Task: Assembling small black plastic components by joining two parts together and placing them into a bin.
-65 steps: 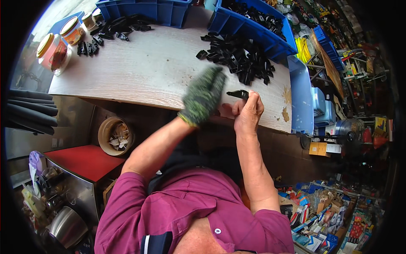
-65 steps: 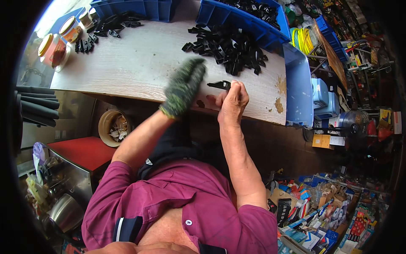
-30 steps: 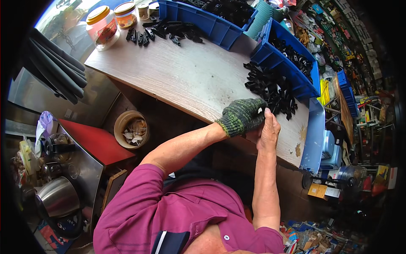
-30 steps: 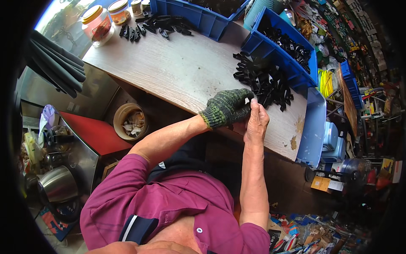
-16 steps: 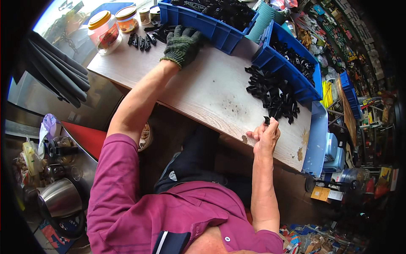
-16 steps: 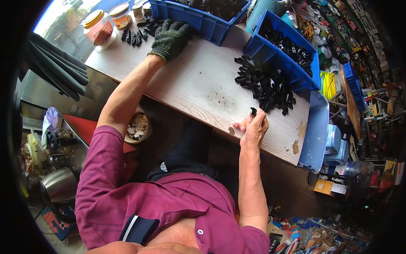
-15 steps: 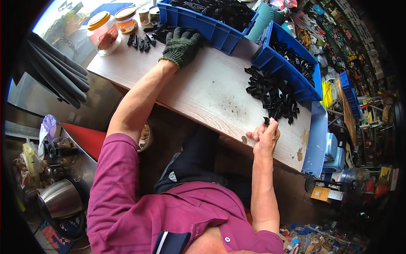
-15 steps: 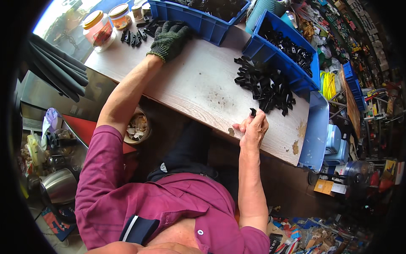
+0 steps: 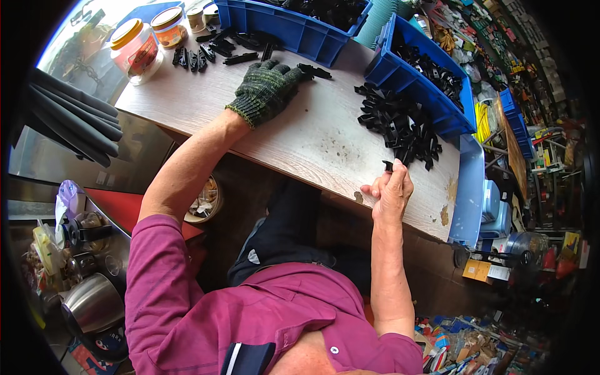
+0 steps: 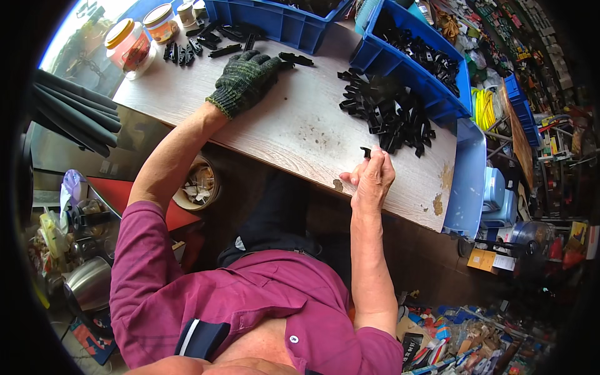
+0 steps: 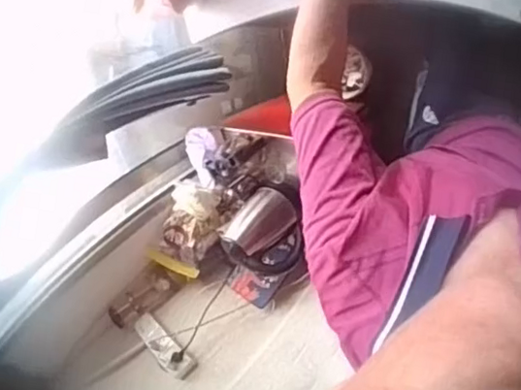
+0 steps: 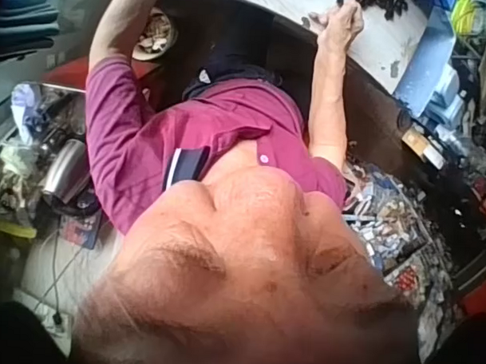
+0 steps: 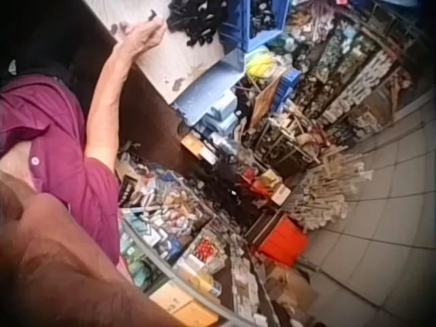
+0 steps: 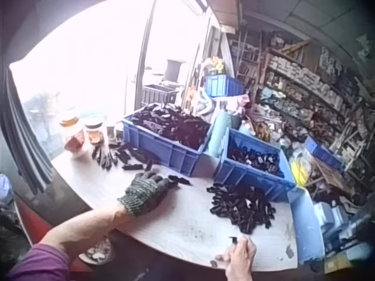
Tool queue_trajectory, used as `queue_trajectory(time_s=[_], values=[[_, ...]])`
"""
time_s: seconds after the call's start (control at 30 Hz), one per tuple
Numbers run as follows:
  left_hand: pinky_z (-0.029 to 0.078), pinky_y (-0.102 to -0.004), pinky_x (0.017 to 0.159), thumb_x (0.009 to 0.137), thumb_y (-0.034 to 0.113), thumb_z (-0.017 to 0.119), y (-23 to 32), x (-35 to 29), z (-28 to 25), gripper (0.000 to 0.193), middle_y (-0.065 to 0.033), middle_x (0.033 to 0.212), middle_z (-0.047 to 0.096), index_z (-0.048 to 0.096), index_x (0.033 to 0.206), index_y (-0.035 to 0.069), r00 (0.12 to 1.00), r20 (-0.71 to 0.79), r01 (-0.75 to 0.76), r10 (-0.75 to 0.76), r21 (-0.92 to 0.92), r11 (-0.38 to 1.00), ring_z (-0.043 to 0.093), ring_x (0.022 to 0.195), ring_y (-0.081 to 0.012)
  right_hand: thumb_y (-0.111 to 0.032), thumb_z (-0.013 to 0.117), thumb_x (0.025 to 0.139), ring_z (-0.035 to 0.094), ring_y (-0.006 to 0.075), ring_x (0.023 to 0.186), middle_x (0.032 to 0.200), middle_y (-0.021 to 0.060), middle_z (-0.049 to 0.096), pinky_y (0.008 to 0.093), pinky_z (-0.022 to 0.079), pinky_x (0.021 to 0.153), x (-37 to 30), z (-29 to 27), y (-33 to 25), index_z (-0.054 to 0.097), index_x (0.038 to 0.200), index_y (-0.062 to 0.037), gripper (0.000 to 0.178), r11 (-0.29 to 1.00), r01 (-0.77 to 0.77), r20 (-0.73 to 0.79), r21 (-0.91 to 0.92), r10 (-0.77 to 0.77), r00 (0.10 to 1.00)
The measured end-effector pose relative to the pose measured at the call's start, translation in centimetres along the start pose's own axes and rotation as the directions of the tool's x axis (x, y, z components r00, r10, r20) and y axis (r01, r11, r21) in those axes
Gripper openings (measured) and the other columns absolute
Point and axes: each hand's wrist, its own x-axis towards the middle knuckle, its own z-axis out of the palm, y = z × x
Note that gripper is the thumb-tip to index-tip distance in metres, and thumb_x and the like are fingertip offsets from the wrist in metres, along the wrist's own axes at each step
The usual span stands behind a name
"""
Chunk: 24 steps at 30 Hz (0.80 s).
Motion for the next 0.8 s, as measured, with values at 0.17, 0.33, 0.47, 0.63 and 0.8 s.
queue_trajectory(time_s=[0.17, 0.33, 0.47, 0.63, 0.8], values=[[0.047, -0.0508, 0.083, 0.09, 0.023, 0.062, -0.2, -0.2, 0.0, 0.024, -0.0127, 0.097, 0.066, 0.064, 0.112, 0.013, 0.985, -0.167, -0.035, 0.043, 0.05, 0.998, 0.061, 0.099, -0.0391, -0.036, 0.049, 0.099, 0.033, 0.0098, 0.039, 0.047, -0.0041, 0.028, 0.0352, 0.053, 0.043, -0.3, 0.5, -0.3, 0.043, 0.071, -0.0124, 0.037, 0.999, -0.025, -0.035, 0.021, 0.025, 0.999], [0.053, -0.0431, 0.076, 0.093, 0.014, 0.063, 5.3, -1.3, -0.7, 0.013, -0.0161, 0.087, 0.066, 0.066, 0.104, 0.007, 0.989, -0.088, 0.091, -0.123, -0.302, 0.949, 0.067, 0.081, -0.0339, -0.04, 0.047, 0.097, 0.03, 0.0117, 0.038, 0.046, -0.0036, 0.025, 0.0383, 0.052, 0.043, -0.2, 0.4, -0.2, 0.04, 0.067, -0.0139, 0.04, 0.999, -0.026, -0.093, 0.034, 0.029, 0.995], [0.055, -0.0414, 0.081, 0.094, 0.011, 0.065, 13.1, -3.1, -1.4, 0.022, -0.0175, 0.097, 0.07, 0.069, 0.113, 0.002, 0.992, -0.075, 0.004, -0.098, -0.771, 0.637, 0.068, 0.092, -0.0358, -0.04, 0.046, 0.097, 0.031, 0.0123, 0.039, 0.046, -0.0031, 0.025, 0.0411, 0.052, 0.043, -0.3, 0.4, -0.3, 0.04, 0.067, -0.0141, 0.04, 0.998, -0.031, -0.144, 0.061, 0.039, 0.989], [0.054, -0.0412, 0.081, 0.095, 0.016, 0.065, 18.3, -3.5, -0.6, 0.024, -0.0192, 0.105, 0.071, 0.07, 0.113, 0.002, 0.996, -0.065, -0.016, -0.057, -0.787, 0.617, 0.068, 0.095, -0.035, -0.039, 0.045, 0.097, 0.037, 0.0146, 0.037, 0.048, -0.0011, 0.033, 0.0335, 0.047, 0.037, -0.9, 1.3, -1.1, 0.05, 0.081, -0.0075, 0.036, 0.994, -0.074, -0.231, 0.075, 0.089, 0.969], [0.054, -0.0402, 0.079, 0.096, 0.017, 0.063, 19.2, -3.1, -0.3, 0.024, -0.0192, 0.105, 0.07, 0.069, 0.114, 0.003, 0.993, 0.077, 0.112, -0.089, -0.856, 0.505, 0.069, 0.094, -0.035, -0.038, 0.047, 0.098, 0.04, 0.016, 0.034, 0.048, 0.0023, 0.043, 0.0302, 0.037, 0.034, -1.1, 1.2, -1.0, 0.052, 0.081, -0.0082, 0.034, 0.998, -0.058, -0.155, 0.003, 0.058, 0.986]])
